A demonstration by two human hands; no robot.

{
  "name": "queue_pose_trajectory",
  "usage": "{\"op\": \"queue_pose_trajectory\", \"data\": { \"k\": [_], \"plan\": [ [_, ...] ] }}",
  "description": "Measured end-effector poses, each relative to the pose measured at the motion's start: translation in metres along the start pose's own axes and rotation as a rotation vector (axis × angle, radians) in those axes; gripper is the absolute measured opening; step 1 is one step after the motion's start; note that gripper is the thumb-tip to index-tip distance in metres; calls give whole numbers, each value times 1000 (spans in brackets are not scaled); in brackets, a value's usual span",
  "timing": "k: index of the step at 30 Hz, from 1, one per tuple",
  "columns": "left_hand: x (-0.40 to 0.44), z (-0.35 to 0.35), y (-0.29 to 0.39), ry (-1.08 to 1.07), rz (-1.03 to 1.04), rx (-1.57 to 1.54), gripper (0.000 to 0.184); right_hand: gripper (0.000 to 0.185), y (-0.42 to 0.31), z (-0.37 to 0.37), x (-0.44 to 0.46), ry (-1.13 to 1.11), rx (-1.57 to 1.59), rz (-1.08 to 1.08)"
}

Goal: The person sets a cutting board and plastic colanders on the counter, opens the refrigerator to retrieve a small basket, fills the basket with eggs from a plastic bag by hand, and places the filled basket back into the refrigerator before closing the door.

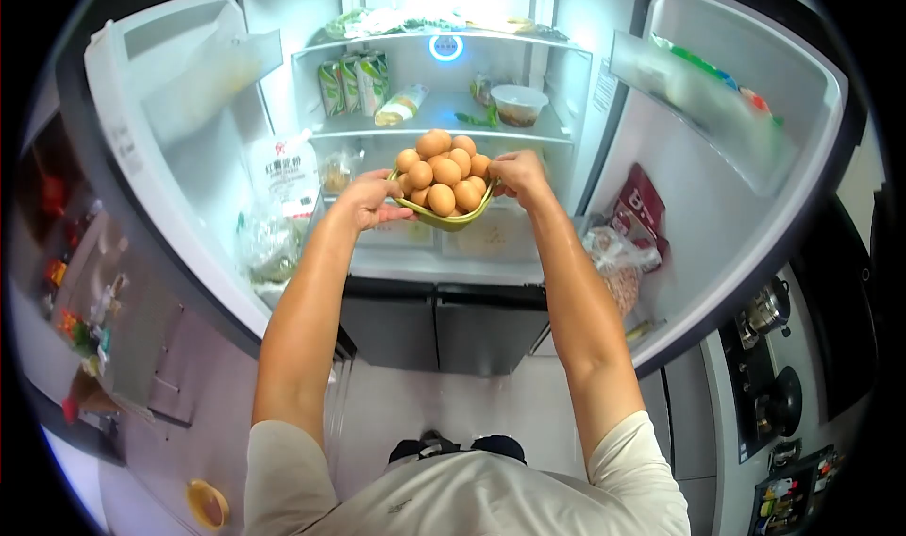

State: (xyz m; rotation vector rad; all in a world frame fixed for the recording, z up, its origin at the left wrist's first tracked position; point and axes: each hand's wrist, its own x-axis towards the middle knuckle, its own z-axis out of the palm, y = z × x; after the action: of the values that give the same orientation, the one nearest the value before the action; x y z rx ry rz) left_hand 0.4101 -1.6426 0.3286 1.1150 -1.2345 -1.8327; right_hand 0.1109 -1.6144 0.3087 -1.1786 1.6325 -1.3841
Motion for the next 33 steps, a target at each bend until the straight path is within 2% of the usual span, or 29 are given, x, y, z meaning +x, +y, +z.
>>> {"op": "queue_pose_trajectory", "data": {
  "k": [5, 9, 12, 17, 22, 25, 26, 29, 33],
  "plan": [
    [53, -13, 46, -31, 8, 3, 64, 16, -30, 12, 60, 50, 21, -10],
    [97, -23, 66, -125, 12, -48, 65, 12, -39, 10, 116, 61, -148, -14],
    [103, -14, 89, 39, 64, -64, 65, 11, -40, 18, 163, 47, -79, -44],
    [156, -25, 105, 1, 53, -95, 66, 11, -55, 17, 198, 3, -104, -71],
    [165, -7, 99, 119, 94, -121, 56, 11, -46, 29, 226, 45, -169, -21],
    [174, -11, 101, 29, 69, -127, 54, 9, -41, 32, 240, 117, -166, -38],
    [178, -10, 99, 31, 76, -148, 53, 16, -43, 32, 243, 93, -240, -10],
    [196, -15, 93, 45, 93, -203, 49, 18, -41, 37, 239, 218, -118, -71],
    [198, -1, 92, 87, 126, -214, 46, 26, -18, 38, 263, 283, -10, -47]
  ]
}}
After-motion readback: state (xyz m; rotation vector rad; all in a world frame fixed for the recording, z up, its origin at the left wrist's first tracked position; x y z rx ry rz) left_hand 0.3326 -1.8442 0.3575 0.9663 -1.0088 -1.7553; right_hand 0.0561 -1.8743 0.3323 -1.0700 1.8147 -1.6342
